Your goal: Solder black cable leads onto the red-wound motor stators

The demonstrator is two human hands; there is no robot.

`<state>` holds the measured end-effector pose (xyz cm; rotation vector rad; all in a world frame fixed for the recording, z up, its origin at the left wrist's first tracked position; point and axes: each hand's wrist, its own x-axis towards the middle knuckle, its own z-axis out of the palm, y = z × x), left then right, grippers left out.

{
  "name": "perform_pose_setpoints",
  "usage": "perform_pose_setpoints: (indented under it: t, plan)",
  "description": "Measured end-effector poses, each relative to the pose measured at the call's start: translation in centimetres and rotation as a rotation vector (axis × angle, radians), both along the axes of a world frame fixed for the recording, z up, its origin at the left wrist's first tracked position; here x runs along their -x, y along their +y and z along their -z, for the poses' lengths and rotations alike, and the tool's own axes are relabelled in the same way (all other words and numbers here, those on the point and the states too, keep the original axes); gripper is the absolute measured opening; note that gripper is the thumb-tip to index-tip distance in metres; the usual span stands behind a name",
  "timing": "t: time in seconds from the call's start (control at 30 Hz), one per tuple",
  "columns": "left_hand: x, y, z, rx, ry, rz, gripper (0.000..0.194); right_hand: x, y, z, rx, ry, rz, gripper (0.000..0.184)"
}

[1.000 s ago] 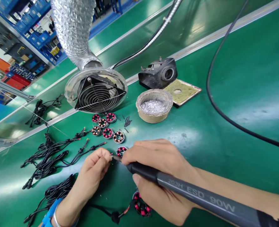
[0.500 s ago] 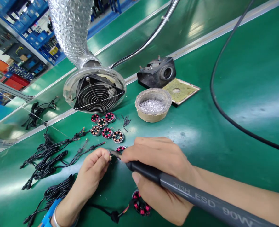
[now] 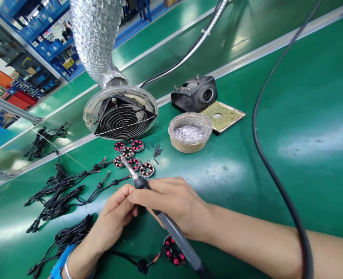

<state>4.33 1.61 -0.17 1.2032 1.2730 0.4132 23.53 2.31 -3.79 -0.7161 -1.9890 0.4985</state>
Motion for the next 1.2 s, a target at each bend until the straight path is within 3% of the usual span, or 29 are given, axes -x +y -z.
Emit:
perform_pose_setpoints:
  t: [0.1,0.23,0.4,0.53,0.67,1.2]
  plan:
    - [-0.1,-0.1,-0.9,-0.103,0.08,0.11,0.031,0.2,0.1,0.0,-0.064,0.0,0.031,0.026]
    - [-0.1,-0.2,-1.8,-0.258,0.222,0.204,0.022,0.2,-0.2,-0.4,-0.032,0.008,0.067,0.029]
    - [0.1,-0.2,-0.7,-0.174,0.076,0.092,0.029,0.6,-0.8,-0.1,0.001,0.013,0.05,0.031]
    - [0.0,-0.2,0.3,0.015,-0.071,-0.037,0.037,0.6,-1.0,-0.1,-0.016,-0.004,0.039,0.03]
    - [-0.4,-0.1,0.3,0.177,-0.162,-0.067,0.04,0.7,-0.9,-0.5,-0.014,0.021,0.062,0.025]
    - [-1.0,-0.2,0.6,0.113,-0.103,-0.196,0.042,0.8,0.2,0.0,0.104,0.067,0.044,0.03]
